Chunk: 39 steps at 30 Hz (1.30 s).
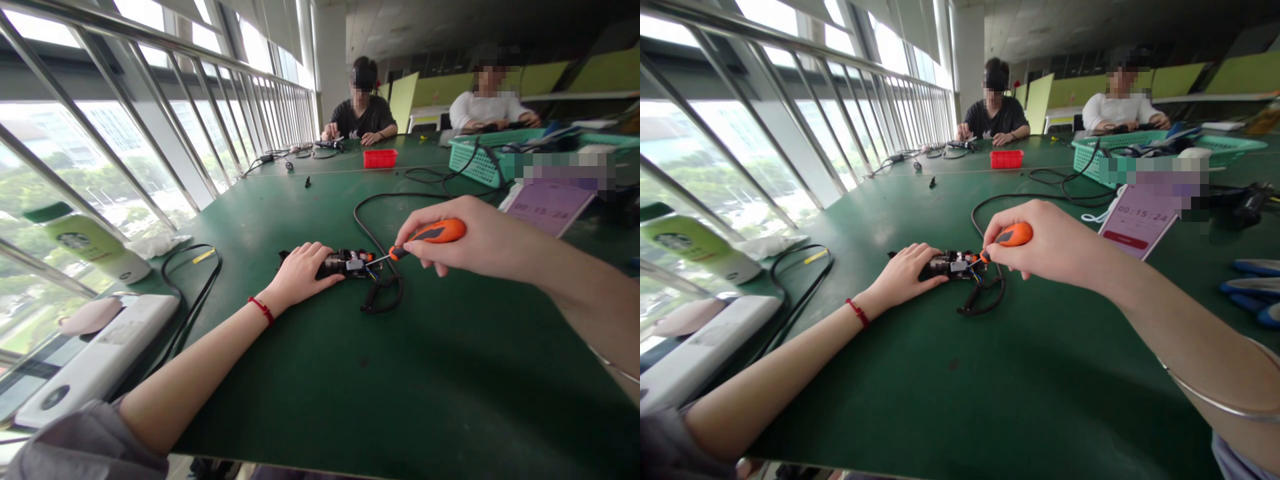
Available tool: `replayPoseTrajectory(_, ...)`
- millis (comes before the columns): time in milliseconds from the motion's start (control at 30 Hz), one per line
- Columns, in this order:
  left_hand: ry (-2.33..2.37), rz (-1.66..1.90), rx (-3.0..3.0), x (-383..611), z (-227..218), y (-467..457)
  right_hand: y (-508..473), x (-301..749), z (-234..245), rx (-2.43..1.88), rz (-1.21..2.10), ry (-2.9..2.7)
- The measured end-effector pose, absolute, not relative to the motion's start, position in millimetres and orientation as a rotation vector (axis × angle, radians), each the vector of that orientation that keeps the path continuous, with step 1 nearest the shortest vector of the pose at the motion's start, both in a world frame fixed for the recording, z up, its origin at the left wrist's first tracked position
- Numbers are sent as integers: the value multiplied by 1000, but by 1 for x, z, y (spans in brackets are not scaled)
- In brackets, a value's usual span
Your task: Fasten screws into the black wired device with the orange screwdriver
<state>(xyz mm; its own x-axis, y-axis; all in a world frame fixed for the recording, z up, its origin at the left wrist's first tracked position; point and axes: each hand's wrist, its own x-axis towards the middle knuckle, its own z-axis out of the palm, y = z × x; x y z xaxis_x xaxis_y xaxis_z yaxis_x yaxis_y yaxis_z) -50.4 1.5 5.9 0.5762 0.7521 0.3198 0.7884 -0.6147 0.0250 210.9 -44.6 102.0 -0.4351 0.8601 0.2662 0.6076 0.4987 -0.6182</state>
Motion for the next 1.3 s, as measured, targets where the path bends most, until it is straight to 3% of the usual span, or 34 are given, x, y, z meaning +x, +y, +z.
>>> replayPoseTrajectory(500,-1318,-464,-2686,-50,5,2,-35,209,91,-1186,599,-1979)
replayPoseTrajectory(1300,-1298,-416,-2665,-49,6,2,-50,190,91,-1334,198,-1916)
